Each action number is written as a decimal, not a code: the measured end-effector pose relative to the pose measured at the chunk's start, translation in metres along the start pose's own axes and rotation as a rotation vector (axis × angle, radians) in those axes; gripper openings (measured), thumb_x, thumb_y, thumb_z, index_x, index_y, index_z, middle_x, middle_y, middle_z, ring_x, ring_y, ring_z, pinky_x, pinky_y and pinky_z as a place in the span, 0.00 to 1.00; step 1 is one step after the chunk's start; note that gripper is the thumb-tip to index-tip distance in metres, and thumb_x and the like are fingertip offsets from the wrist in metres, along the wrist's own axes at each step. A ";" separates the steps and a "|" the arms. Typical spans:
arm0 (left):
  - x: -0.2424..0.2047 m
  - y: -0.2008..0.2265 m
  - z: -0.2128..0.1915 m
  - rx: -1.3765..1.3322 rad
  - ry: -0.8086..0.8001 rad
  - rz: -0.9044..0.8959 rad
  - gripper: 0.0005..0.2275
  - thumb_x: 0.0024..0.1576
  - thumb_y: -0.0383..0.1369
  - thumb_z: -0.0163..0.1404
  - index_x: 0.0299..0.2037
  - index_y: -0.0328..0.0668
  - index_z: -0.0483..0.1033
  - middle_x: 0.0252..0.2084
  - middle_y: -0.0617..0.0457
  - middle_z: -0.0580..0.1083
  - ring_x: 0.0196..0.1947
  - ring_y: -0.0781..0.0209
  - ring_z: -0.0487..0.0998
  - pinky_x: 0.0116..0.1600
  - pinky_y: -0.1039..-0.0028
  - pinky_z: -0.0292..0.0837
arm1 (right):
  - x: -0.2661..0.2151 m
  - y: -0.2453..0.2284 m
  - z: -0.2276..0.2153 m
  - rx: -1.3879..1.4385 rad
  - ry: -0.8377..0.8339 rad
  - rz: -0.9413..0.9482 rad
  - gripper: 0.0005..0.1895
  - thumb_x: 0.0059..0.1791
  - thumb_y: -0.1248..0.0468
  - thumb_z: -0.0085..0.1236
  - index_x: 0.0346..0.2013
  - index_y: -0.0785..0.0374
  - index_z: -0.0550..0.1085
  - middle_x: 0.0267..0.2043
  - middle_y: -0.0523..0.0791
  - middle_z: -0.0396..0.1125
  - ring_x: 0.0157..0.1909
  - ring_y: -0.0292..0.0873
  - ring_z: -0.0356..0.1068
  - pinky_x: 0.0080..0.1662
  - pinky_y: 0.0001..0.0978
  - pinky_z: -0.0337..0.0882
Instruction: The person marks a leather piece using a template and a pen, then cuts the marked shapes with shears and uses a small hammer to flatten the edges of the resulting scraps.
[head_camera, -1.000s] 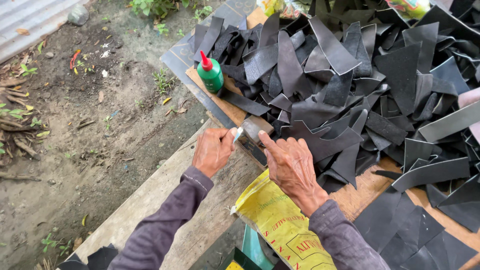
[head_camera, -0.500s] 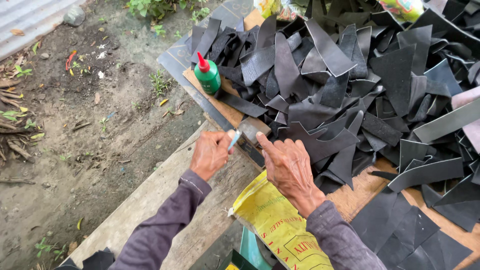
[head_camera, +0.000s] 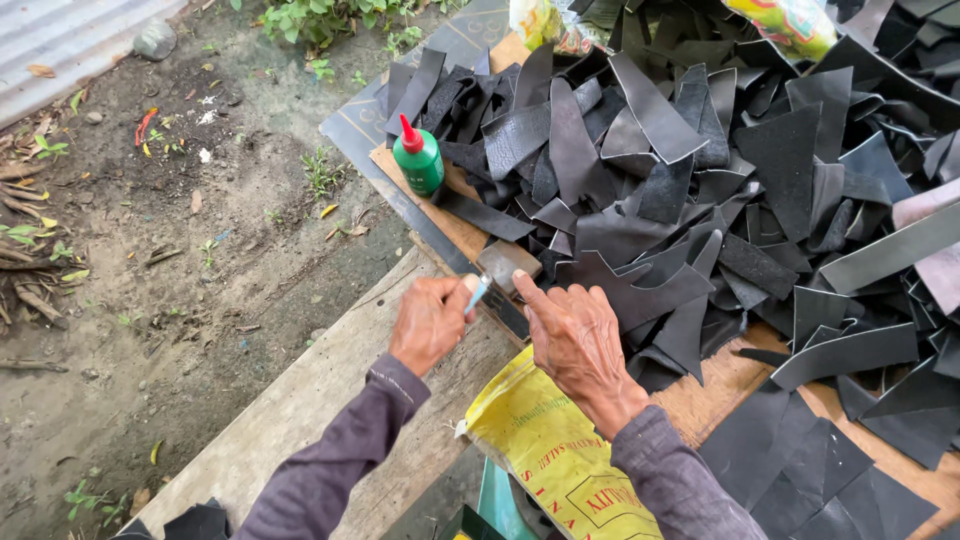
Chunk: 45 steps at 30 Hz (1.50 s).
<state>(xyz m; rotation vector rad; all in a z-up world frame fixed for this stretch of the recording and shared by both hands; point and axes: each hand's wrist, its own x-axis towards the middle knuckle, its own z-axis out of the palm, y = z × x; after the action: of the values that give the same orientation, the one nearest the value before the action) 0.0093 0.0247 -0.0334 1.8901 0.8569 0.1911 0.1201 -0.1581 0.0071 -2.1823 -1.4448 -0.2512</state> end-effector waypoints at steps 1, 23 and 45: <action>-0.004 0.001 0.000 -0.026 -0.025 0.020 0.18 0.62 0.39 0.49 0.25 0.34 0.81 0.18 0.52 0.75 0.16 0.65 0.72 0.25 0.69 0.69 | 0.000 0.000 0.001 -0.003 0.002 -0.007 0.22 0.48 0.66 0.58 0.58 0.58 0.74 0.24 0.44 0.62 0.29 0.47 0.62 0.37 0.43 0.60; -0.040 0.039 0.004 0.351 0.343 0.514 0.07 0.61 0.31 0.53 0.38 0.35 0.82 0.33 0.47 0.74 0.28 0.47 0.77 0.32 0.60 0.69 | -0.003 -0.001 0.001 -0.024 0.006 -0.007 0.21 0.48 0.64 0.59 0.56 0.58 0.75 0.25 0.43 0.62 0.30 0.47 0.62 0.37 0.43 0.61; -0.035 0.044 -0.004 0.375 0.357 0.527 0.08 0.60 0.33 0.53 0.36 0.40 0.83 0.30 0.46 0.73 0.29 0.45 0.76 0.32 0.59 0.68 | 0.002 0.000 -0.004 -0.008 -0.025 -0.009 0.21 0.47 0.64 0.59 0.56 0.59 0.75 0.25 0.44 0.64 0.30 0.48 0.63 0.37 0.44 0.61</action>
<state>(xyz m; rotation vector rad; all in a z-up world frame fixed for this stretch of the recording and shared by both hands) 0.0027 -0.0052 0.0141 2.4587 0.6330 0.7522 0.1218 -0.1582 0.0114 -2.1929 -1.4701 -0.2334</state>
